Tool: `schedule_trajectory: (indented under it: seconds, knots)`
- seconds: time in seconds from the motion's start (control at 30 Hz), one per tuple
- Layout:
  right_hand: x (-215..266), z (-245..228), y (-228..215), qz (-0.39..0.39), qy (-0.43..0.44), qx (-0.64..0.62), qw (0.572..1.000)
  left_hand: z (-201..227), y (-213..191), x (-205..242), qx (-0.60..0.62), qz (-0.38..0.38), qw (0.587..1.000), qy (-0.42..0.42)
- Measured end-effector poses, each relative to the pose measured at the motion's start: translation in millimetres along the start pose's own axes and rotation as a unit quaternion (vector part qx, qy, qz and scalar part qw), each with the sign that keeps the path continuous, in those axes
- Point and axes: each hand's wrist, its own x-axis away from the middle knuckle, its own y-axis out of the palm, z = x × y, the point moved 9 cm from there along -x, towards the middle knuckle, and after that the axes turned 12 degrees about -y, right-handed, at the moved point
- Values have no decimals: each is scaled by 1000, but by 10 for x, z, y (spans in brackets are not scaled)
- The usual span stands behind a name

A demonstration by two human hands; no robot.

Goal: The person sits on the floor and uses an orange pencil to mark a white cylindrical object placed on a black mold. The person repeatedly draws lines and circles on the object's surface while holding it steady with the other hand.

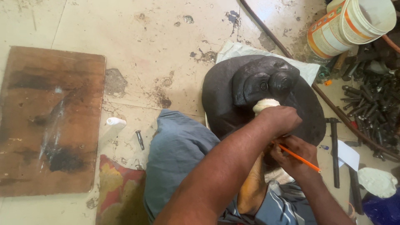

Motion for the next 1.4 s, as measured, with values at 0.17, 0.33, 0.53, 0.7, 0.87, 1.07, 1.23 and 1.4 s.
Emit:
schedule_trajectory:
  seconds: [0.17, 0.33, 0.53, 0.7, 0.87, 1.07, 1.23, 1.4]
  knots:
    - [-16, -29, -13, 0, -22, 15, 1000, 41, 5, -29, -13, 50, 998, 34]
    - [-62, -57, -57, -10, -40, -20, 999, 22, 23, -32, -6, 36, 999, 14]
    - [-38, -50, -99, -2, -22, -45, 999, 34, -56, 24, -19, 2, 1000, 2]
    - [-45, -57, -137, 29, -41, -74, 996, 29, -76, 29, -28, -2, 1000, -7]
    - [-65, -28, -98, 11, -54, -34, 998, 72, -32, -15, -59, -11, 998, 14]
    - [-66, -3, -39, -11, -54, -19, 998, 67, 29, -19, -95, -33, 995, 25]
    - [-60, -43, -65, 7, -76, -14, 997, 35, -9, -44, -28, -10, 1000, 4]
    - [-91, 12, -21, -33, -40, 12, 999, 48, 10, -32, -51, -35, 998, 11]
